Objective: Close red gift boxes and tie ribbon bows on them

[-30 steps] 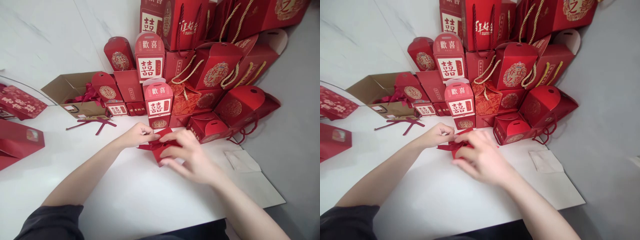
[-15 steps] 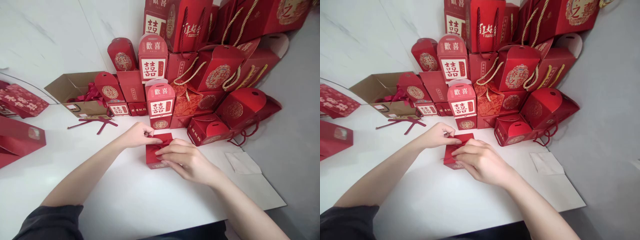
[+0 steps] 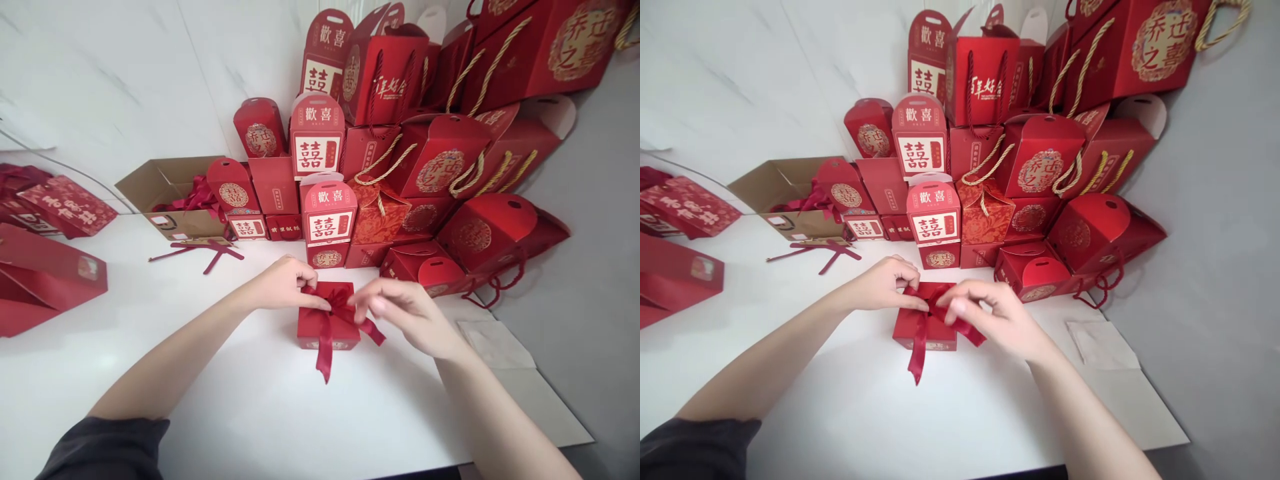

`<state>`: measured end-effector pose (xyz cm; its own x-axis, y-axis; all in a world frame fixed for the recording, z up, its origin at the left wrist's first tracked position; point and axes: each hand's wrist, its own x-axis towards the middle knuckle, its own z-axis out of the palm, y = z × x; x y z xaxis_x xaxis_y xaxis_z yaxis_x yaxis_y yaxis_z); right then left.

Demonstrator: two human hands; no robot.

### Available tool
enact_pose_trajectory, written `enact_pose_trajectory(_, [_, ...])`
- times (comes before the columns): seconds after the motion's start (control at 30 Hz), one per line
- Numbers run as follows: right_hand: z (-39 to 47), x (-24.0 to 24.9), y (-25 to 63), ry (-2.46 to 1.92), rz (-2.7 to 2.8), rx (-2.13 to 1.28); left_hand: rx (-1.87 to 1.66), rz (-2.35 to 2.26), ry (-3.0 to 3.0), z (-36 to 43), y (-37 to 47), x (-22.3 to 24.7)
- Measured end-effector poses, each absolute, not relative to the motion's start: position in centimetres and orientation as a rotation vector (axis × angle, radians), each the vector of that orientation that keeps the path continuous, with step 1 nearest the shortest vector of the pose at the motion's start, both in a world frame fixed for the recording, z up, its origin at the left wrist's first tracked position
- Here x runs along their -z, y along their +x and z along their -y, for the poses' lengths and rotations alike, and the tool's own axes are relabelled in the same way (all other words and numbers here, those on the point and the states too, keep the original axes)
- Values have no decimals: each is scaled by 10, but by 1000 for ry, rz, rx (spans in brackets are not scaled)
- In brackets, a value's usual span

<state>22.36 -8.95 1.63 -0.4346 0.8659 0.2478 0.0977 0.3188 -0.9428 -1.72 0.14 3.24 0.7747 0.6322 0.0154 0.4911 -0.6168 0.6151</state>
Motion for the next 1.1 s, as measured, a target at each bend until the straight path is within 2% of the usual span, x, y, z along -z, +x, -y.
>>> enact_pose_trajectory(0.07, [82,-9,220,-1066,1670,-1001,-290,-823,2395,3,-18,-35])
enact_pose_trajectory(0.13, [75,-1,215,-1141,1653,-957,-271,-824,2443,9,-18,-38])
enact_pose_trajectory(0.3, [67,10,206,-1107,1620,-1165,-225,-920,2520,21,-14,-48])
enact_pose_trajectory(0.6, [66,11,203,-800,1412,-1511,-121,-980,2482,29,-15,-51])
enact_pose_trajectory(0.93, [68,11,206,-946,1600,-1367,-59,-971,2442,14,-23,-56])
enact_pose_trajectory(1.1, [67,11,209,-955,1637,-1297,-102,-952,2224,10,-27,-59])
